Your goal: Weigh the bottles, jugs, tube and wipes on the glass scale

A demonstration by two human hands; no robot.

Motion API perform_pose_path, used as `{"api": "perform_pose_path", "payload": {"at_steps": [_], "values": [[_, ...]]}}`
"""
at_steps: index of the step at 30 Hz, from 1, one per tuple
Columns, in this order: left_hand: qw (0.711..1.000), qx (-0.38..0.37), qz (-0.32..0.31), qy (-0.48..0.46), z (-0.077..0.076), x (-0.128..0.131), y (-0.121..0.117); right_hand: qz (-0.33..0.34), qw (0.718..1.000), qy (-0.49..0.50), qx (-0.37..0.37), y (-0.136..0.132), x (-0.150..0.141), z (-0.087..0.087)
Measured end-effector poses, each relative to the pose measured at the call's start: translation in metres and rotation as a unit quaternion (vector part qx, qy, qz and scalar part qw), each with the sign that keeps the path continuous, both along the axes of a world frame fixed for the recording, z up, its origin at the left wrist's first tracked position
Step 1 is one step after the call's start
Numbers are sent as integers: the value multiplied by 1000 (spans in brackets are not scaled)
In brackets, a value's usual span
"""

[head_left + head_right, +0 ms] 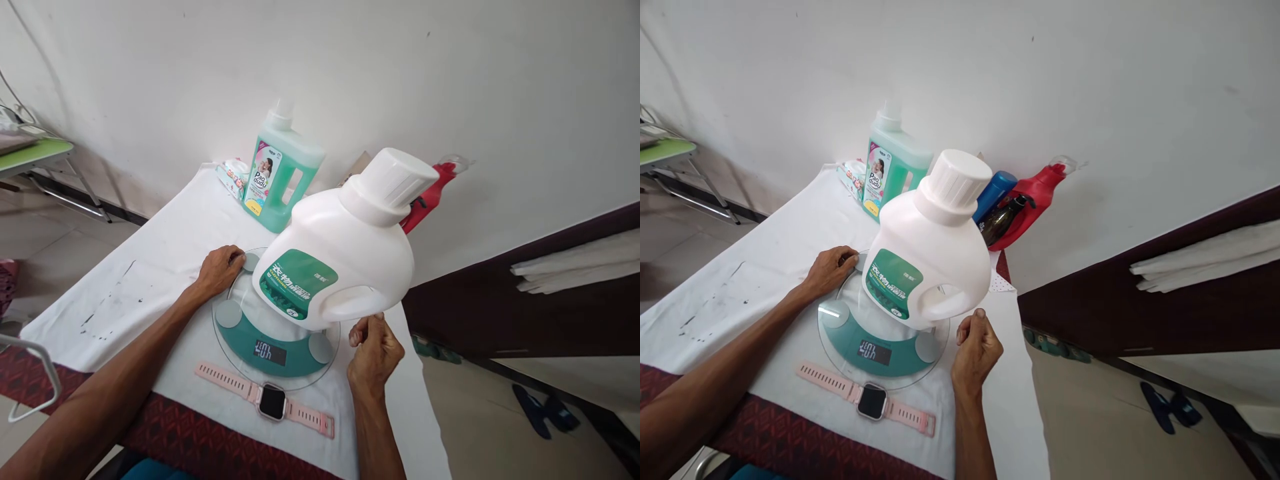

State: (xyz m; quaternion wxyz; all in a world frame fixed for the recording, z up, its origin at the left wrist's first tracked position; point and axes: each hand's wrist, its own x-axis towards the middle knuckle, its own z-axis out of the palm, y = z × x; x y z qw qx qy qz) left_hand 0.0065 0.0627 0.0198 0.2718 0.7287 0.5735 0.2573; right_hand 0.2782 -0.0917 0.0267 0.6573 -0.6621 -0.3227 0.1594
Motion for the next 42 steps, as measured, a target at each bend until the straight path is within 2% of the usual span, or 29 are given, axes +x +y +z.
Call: {"api": "perform_pose_path", "payload": {"at_steps": [21,24,26,28,31,33,36,39,42], "values": [[1000,2,-1,10,0,2,1,13,1000,-22,-10,-4,-2,2],[1000,1,2,10,0,2,1,2,1000,-20,17,-3,-1,5],[1000,-3,1,8,1,1,1,-3,998,0,63,-2,-2,12],[1000,-5,0,6,2,1,0,20,994,16,110,1,-5,24],[1000,-8,0,5,3,1,0,121,982,2,142,9,-14,49],[1000,-10,0,5,4,1,0,179,972,-11,148,15,-21,66],[1000,-14,0,2,3,1,-1,210,969,0,127,23,-29,86],[1000,-18,2,-2,2,2,-1,233,967,30,94,27,-32,96],[1000,-21,4,-5,0,3,-2,234,964,75,103,32,-36,100]]}}
